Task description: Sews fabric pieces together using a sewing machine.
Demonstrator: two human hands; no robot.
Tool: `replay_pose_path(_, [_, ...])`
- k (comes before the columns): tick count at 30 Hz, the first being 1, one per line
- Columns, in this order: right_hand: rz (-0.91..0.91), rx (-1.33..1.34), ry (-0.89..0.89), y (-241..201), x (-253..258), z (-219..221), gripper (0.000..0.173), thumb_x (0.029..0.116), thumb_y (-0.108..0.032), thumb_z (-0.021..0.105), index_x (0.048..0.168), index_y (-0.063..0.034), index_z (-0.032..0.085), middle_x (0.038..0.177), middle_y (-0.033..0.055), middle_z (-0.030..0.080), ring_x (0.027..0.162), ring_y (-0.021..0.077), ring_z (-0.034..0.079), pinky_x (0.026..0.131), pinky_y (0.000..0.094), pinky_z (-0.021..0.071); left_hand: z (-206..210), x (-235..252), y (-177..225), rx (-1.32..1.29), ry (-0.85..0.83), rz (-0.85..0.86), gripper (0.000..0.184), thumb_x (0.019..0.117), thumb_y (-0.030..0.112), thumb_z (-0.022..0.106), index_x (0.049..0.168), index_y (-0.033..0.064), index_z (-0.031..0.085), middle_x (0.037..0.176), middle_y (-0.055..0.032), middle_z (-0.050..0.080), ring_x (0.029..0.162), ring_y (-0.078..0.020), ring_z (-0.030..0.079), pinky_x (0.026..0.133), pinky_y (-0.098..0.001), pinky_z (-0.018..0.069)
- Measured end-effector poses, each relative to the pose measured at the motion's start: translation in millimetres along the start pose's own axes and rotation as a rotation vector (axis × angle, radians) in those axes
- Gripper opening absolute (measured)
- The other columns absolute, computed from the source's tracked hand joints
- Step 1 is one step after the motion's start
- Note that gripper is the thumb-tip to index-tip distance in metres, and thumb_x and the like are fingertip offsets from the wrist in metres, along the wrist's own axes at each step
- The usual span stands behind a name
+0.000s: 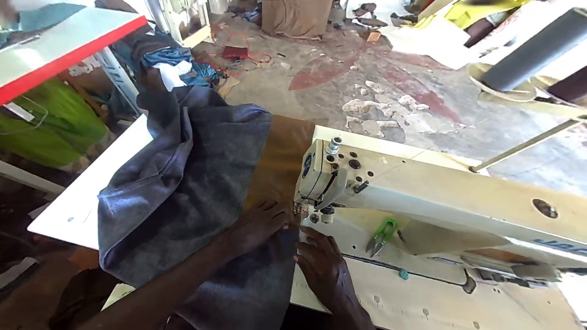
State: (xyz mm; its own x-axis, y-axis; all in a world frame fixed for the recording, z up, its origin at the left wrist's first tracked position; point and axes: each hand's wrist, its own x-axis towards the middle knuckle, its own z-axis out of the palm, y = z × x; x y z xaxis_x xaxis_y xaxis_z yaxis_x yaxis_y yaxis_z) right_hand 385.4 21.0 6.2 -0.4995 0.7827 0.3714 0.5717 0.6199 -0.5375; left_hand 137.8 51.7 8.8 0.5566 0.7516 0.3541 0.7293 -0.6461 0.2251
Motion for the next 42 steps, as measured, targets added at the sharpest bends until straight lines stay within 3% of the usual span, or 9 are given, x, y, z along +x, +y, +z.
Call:
replay_pose_path(6, [-0.067, -0.132, -0.054, 8, 13, 3, 0.027, 0.104, -0.033, 0.054, 0.112, -0.0202, 0.076, 0.137, -0.0008, 0.066, 0.122, 0.0204, 0.062, 0.095, 0.0388, 0.0536, -2, -1, -1, -0.02, -0.014, 0.006, 0.019, 0.106, 0.025, 0.054, 0.104, 0.0159, 0.07, 0.12, 0.0004, 0.065, 0.12, -0.0172, 0.059, 0.104, -0.0378, 0.0495])
replay_pose_path(10, [-0.06, -0.123, -0.05, 7, 13, 3, 0.026, 0.1039, -0.032, 0.054, 0.113, -0.0206, 0.075, 0.135, -0.0019, 0.067, 0.12, 0.0194, 0.063, 0.093, 0.0385, 0.0534, -3, -6, 1, -0.065, -0.037, 0.058, 0.024, 0.1054, 0.027, 0.055, 0.121, 0.0211, 0.072, 0.137, 0.0065, 0.064, 0.13, -0.0137, 0.057, 0.104, -0.0393, 0.0494])
replay_pose_path(21, [-0.035, -0.206, -0.035, 10, 13, 5, 0.03, 0.1038, -0.036, 0.052, 0.115, -0.0204, 0.075, 0.141, -0.0077, 0.064, 0.12, 0.0188, 0.062, 0.088, 0.0404, 0.051, -1, 0, -5, -0.151, -0.088, 0.026, 0.025, 0.1061, 0.027, 0.052, 0.12, 0.021, 0.073, 0.138, 0.0074, 0.063, 0.13, -0.0122, 0.055, 0.107, -0.0386, 0.0465])
replay_pose_path(25, [-0.019, -0.222, -0.035, 12, 16, 7, 0.033, 0.1047, -0.038, 0.049, 0.118, -0.0208, 0.075, 0.144, -0.0086, 0.062, 0.121, 0.019, 0.061, 0.09, 0.0418, 0.05, 3, 3, -12, -0.147, -0.066, 0.025, 0.028, 0.1065, 0.029, 0.052, 0.122, 0.0206, 0.074, 0.135, 0.0047, 0.064, 0.133, -0.0141, 0.054, 0.113, -0.0402, 0.0439])
replay_pose_path(31, [0.011, -0.185, -0.033, 15, 14, 8, 0.034, 0.1047, -0.039, 0.05, 0.124, -0.0223, 0.073, 0.147, -0.0099, 0.059, 0.125, 0.0168, 0.059, 0.094, 0.0418, 0.0488, 7, 4, -16, -0.164, -0.029, 0.002, 0.032, 0.1079, 0.035, 0.049, 0.12, 0.0183, 0.074, 0.136, 0.004, 0.064, 0.131, -0.0124, 0.055, 0.11, -0.0384, 0.0453])
replay_pose_path(34, [0.014, -0.006, 0.082, 19, 9, 4, 0.026, 0.1022, -0.031, 0.058, 0.116, -0.0174, 0.076, 0.136, -0.004, 0.066, 0.122, 0.0158, 0.061, 0.098, 0.0377, 0.0526, 7, 6, -16, -0.16, -0.03, 0.006, 0.032, 0.1077, 0.035, 0.049, 0.121, 0.0197, 0.074, 0.135, 0.0037, 0.063, 0.13, -0.0136, 0.055, 0.108, -0.0381, 0.0458])
replay_pose_path(37, [0.032, 0.17, 0.302, 15, -2, -15, 0.019, 0.0999, -0.02, 0.062, 0.108, -0.0101, 0.076, 0.119, 0.0034, 0.071, 0.108, 0.0144, 0.068, 0.089, 0.0317, 0.0605, 7, 6, -17, -0.163, -0.018, 0.017, 0.032, 0.1075, 0.034, 0.05, 0.123, 0.0198, 0.074, 0.136, 0.0037, 0.063, 0.13, -0.0133, 0.054, 0.106, -0.0376, 0.046])
replay_pose_path(40, [0.04, 0.059, 0.489, 16, -18, -73, 0.018, 0.1019, -0.024, 0.061, 0.109, -0.0118, 0.073, 0.107, 0.0012, 0.071, 0.098, 0.0098, 0.069, 0.083, 0.0301, 0.0602, 9, 4, -17, -0.175, 0.004, 0.012, 0.032, 0.1076, 0.034, 0.05, 0.122, 0.019, 0.074, 0.136, 0.0037, 0.064, 0.131, -0.0132, 0.054, 0.109, -0.0374, 0.0452])
replay_pose_path(42, [0.033, -0.077, 0.662, 30, -24, -131, 0.019, 0.1045, -0.021, 0.058, 0.105, -0.0057, 0.068, 0.102, 0.0002, 0.071, 0.095, 0.007, 0.068, 0.084, 0.0304, 0.0583, 7, 6, -16, -0.17, -0.004, -0.001, 0.032, 0.1076, 0.035, 0.05, 0.121, 0.0198, 0.075, 0.137, 0.0047, 0.064, 0.131, -0.0123, 0.055, 0.109, -0.0366, 0.0455])
